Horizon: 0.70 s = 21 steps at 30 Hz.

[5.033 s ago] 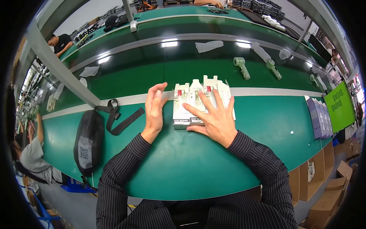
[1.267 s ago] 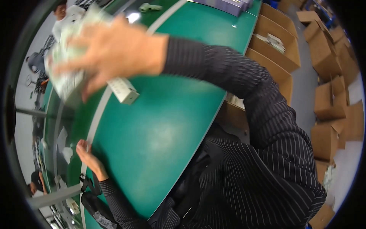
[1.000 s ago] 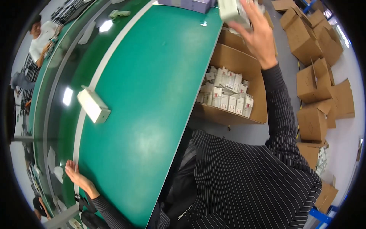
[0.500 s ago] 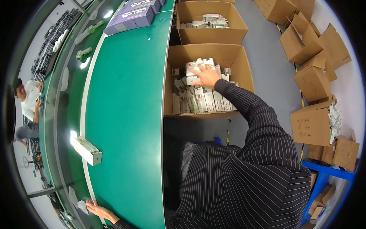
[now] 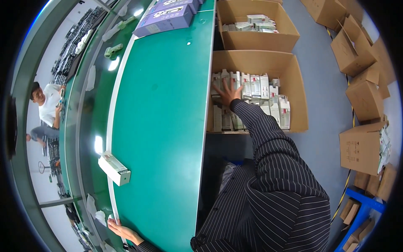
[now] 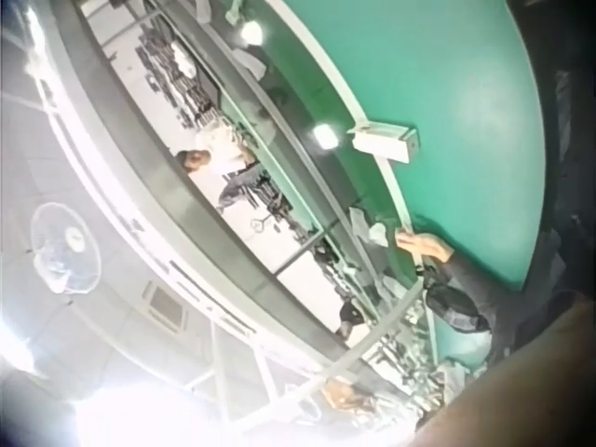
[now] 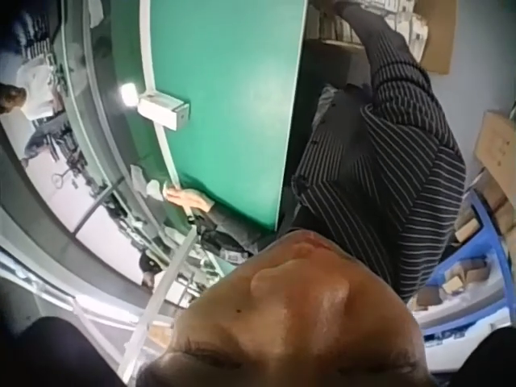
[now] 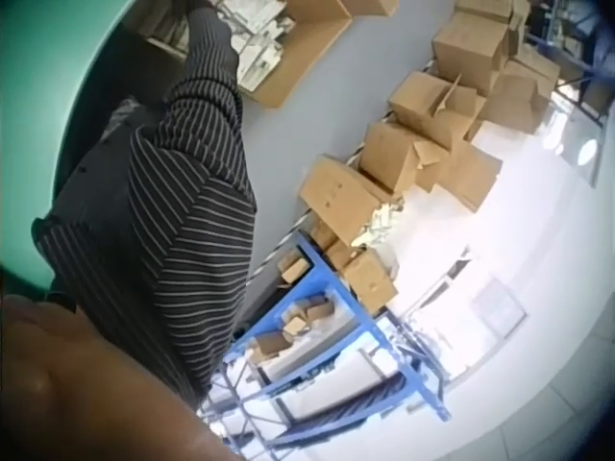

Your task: Packaging items from a conveyor belt into cardboard shipping boxes.

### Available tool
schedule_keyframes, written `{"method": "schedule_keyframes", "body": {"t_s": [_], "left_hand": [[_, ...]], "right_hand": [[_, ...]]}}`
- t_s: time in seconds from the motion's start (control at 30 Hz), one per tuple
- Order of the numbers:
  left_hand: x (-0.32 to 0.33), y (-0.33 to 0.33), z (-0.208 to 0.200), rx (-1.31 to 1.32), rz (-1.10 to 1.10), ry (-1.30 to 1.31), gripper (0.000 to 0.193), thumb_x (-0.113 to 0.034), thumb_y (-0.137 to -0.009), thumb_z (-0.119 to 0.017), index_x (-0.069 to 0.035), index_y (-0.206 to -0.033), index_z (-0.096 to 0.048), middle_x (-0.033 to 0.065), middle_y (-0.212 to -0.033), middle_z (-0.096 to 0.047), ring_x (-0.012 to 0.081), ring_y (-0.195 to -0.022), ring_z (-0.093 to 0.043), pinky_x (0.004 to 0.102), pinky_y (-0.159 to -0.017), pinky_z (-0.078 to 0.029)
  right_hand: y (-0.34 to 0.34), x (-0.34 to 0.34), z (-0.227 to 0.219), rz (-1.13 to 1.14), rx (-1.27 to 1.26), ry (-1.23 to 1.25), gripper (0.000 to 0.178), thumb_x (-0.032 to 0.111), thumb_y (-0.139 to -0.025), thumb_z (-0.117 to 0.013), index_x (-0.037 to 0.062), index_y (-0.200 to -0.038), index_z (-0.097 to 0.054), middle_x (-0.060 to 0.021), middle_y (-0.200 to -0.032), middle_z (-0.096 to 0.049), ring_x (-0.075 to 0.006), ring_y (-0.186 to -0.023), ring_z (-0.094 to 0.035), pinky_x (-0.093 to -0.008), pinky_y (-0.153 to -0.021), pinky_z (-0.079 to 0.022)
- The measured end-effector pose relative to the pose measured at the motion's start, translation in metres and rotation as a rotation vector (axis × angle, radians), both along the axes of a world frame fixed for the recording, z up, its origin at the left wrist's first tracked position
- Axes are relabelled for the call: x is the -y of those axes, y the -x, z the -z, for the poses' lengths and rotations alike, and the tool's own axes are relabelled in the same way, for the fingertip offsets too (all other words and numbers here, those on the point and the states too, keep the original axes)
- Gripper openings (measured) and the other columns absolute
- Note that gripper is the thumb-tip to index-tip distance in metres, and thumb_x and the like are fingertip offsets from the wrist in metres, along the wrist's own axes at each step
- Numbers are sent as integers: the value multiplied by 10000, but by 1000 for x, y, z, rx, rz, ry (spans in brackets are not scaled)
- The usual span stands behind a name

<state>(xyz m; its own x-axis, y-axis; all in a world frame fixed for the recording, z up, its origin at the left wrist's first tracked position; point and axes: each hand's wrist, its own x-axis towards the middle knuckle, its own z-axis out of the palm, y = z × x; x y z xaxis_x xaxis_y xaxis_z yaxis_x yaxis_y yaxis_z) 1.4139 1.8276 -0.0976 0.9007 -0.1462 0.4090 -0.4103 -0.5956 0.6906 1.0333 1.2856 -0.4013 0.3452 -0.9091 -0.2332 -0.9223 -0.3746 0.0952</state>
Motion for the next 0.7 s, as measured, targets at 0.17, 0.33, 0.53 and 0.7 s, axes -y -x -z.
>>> {"method": "schedule_keyframes", "body": {"t_s": [0.17,0.33,0.53,0.7], "left_hand": [[3,-1,3,-25,20,-12,549,-411,-1136,-338,66,-1354,-502,212,-1323,-567,332,-1205,-588,430,-1055,-480],[-7,-1,1,-34,36,-64,538,-401,-1136,-344,65,-1346,-512,207,-1320,-572,325,-1212,-587,418,-1058,-471],[9,2,-2,-56,45,-96,495,-374,-1133,-379,52,-1324,-545,204,-1288,-598,310,-1216,-584,397,-1070,-455],[9,2,-3,-63,36,-96,475,-364,-1130,-402,44,-1320,-554,198,-1284,-609,298,-1207,-583,384,-1086,-439]], "right_hand": [[10,-8,13,39,-55,-36,925,742,-894,-564,485,-1633,-71,-134,-1738,-19,-492,-1563,-16,-918,-963,-203],[20,7,10,42,-22,-215,949,722,-888,-591,484,-1635,-56,-133,-1739,-21,-472,-1570,1,-916,-989,-144],[26,19,10,-15,-87,-192,866,795,-887,-469,451,-1631,-191,-156,-1736,-11,-470,-1574,24,-867,-1071,-30],[51,23,44,-144,63,90,882,727,-823,-622,371,-1594,-382,-188,-1727,-39,-494,-1565,-12,-841,-1094,-75]]}}
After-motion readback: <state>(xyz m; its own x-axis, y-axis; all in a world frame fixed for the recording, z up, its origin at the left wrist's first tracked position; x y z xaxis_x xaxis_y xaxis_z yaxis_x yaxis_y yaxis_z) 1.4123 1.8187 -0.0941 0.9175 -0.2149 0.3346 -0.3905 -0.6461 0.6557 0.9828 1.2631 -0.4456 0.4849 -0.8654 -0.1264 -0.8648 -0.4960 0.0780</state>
